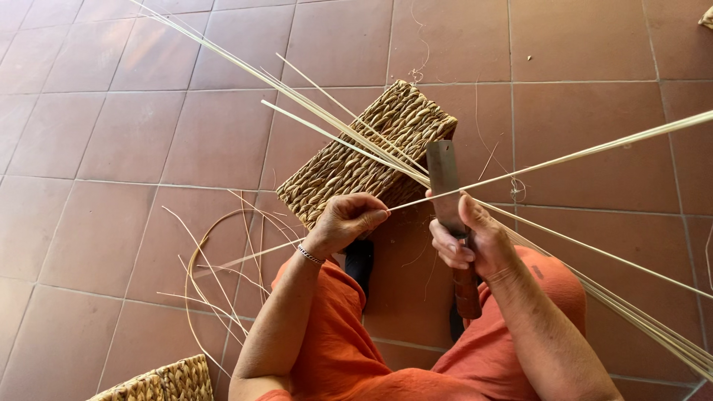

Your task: The person sits on a tiled floor and uses a knife to split long bamboo strips into thinner strands. They hold the strips against a small woven stool and repeatedly shave and separate the material, discarding the thin offcuts onto the floor.

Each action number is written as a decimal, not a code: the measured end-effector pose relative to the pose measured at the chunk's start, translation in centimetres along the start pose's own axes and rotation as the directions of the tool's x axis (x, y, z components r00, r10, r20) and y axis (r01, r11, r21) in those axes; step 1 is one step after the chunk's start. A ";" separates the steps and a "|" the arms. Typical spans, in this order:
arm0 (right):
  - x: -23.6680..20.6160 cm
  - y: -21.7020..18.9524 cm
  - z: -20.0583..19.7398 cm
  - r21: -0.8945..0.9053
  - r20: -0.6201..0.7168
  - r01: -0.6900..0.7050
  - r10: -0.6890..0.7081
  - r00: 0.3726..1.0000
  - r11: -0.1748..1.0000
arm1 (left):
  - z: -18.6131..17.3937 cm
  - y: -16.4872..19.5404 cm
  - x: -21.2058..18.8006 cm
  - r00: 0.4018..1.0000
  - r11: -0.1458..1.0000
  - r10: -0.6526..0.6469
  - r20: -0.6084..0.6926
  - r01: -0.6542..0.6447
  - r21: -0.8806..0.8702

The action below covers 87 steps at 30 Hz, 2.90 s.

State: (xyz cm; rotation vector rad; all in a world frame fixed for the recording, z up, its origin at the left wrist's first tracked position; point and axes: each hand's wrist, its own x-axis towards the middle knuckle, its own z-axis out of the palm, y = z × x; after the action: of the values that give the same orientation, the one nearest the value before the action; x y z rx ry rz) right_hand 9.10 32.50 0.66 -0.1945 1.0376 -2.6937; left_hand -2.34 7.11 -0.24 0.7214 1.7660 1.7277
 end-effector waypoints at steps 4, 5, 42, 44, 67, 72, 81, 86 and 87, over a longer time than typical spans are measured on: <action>0.1 0.6 0.8 0.036 0.039 -0.056 0.055 0.998 0.998 | 0.3 -0.2 0.0 1.000 1.000 -0.007 -0.008 0.007 -0.005; 0.2 1.0 1.0 -0.018 0.039 -0.092 0.092 0.995 0.996 | 0.4 -0.3 0.0 1.000 1.000 0.017 0.007 -0.017 0.003; 0.8 2.4 1.0 -0.026 -0.043 -0.120 0.119 0.992 0.992 | 0.8 -0.2 0.5 0.997 0.997 -0.076 0.003 0.076 0.011; 0.9 1.5 0.9 -0.032 -0.049 -0.083 0.081 0.995 0.996 | 0.7 -0.2 0.5 0.995 0.995 -0.099 -0.034 0.100 0.028; 0.1 1.1 0.8 -0.011 -0.277 0.209 -0.204 0.939 0.978 | -0.8 -1.1 0.7 0.860 0.877 0.283 -0.424 -0.054 0.477; 0.2 1.6 1.0 -0.079 -0.271 0.175 -0.190 0.944 0.981 | -0.7 -0.5 0.7 0.823 0.834 0.316 -0.471 -0.005 0.552; 0.5 2.0 1.2 -0.083 -0.263 0.140 -0.157 0.952 0.987 | -1.4 -1.0 0.4 0.918 0.980 0.090 -0.386 -0.013 0.199; 0.5 1.2 0.8 -0.026 -0.256 0.150 -0.152 0.955 0.988 | -2.1 -1.8 0.2 0.946 0.998 0.053 -0.321 -0.046 0.031; 0.5 1.0 0.7 -0.008 -0.257 0.152 -0.149 0.955 0.988 | -2.2 -1.9 0.3 0.949 0.999 0.038 -0.314 -0.036 0.011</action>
State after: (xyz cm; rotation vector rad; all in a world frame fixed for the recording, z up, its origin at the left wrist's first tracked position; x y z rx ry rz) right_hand 8.96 31.19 0.47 0.0854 1.1187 -2.9205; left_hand -4.07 5.74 -2.11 0.5035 1.9767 1.9513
